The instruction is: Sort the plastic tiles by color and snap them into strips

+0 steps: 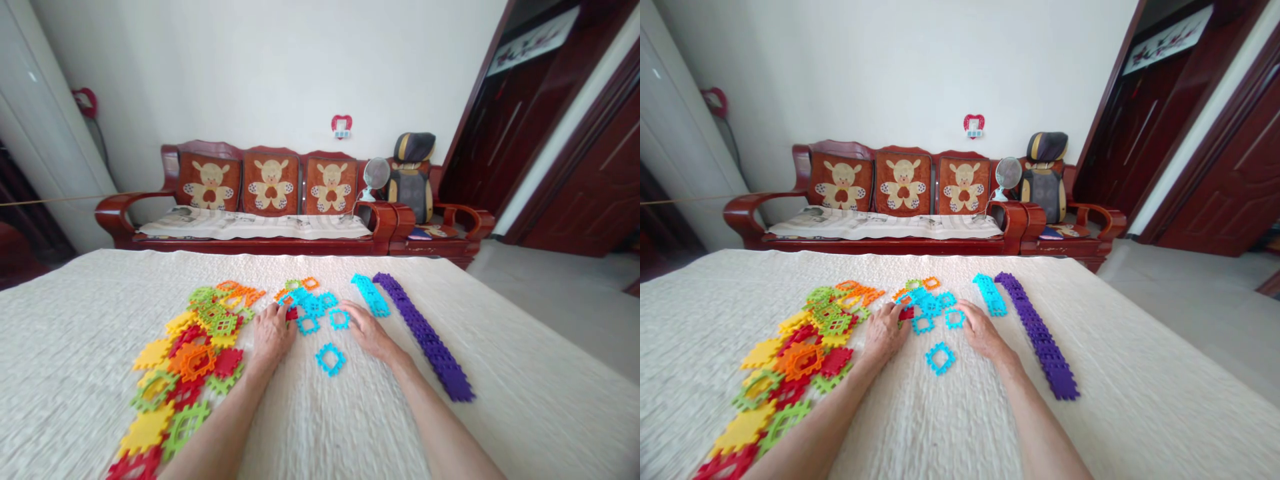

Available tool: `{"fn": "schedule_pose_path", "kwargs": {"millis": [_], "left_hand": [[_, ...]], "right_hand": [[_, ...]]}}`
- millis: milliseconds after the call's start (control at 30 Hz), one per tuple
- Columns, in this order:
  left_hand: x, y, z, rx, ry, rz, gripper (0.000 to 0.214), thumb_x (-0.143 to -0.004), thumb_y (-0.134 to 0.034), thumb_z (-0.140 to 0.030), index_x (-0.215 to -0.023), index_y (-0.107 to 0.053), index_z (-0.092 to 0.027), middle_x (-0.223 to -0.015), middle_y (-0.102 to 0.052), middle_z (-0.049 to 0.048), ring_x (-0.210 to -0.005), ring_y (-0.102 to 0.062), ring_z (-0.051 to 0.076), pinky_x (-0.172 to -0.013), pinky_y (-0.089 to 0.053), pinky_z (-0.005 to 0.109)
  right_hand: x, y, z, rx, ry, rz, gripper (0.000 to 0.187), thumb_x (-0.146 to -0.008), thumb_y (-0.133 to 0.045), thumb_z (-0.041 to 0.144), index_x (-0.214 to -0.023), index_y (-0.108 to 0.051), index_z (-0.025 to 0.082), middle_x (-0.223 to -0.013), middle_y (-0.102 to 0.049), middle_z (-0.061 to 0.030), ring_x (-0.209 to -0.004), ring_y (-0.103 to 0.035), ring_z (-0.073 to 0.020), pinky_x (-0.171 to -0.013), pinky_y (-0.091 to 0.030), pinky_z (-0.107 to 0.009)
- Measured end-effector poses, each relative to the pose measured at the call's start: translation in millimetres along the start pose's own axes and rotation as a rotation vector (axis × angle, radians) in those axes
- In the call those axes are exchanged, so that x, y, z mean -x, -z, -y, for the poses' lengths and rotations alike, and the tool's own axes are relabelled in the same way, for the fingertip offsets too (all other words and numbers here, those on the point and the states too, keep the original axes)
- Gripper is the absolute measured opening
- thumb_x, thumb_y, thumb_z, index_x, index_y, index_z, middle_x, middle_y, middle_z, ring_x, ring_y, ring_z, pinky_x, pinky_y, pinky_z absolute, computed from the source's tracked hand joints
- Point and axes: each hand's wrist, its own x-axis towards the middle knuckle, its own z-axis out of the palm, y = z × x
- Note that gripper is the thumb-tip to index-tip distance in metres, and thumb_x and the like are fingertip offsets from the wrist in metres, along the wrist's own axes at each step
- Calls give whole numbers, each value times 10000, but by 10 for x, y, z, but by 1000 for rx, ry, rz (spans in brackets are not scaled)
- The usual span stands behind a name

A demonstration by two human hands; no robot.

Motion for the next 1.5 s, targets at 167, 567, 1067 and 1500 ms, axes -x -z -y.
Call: {"fn": "schedule_pose_path", "kwargs": {"millis": [167, 567, 1067, 1500], "left_hand": [[1, -3, 3, -5, -7, -14, 428, -861, -493, -334, -1279, -527, -251, -1150, -585, 93, -1054, -553, 255, -889, -374, 379], [-12, -33, 20, -17, -17, -25, 417, -859, -484, -323, -1264, -542, -248, -1142, -596, 95, -1052, -555, 258, -902, -381, 392], [-9, -20, 11, -16, -23, -30, 415, -869, -482, -333, -1272, -536, -245, -1128, -603, 93, -1064, -556, 253, -896, -379, 382], [19, 44, -12, -46, -25, -13, 409, -866, -484, -334, -1258, -540, -229, -1178, -593, 101, -1052, -561, 259, -890, -382, 377]], "right_hand": [[-19, -153, 153, 171, -90, -130, 353, -820, -479, 259, -1147, -582, 180, -1156, -618, -109, -1130, -538, -226, -1011, -403, -401], [-20, -162, 93, 182, -37, -96, 565, -619, -467, 93, -1173, -548, 171, -1216, -569, -97, -1175, -493, -213, -1039, -367, -367], [-76, -302, 324, 493, -404, -176, 437, -744, -616, 399, -1109, -605, 159, -972, -590, -163, -978, -535, -322, -863, -417, -454], [123, 125, -153, 452, -420, -532, 490, -752, -538, 336, -1193, -528, 124, -1008, -555, -139, -973, -510, -294, -884, -427, -445]]}}
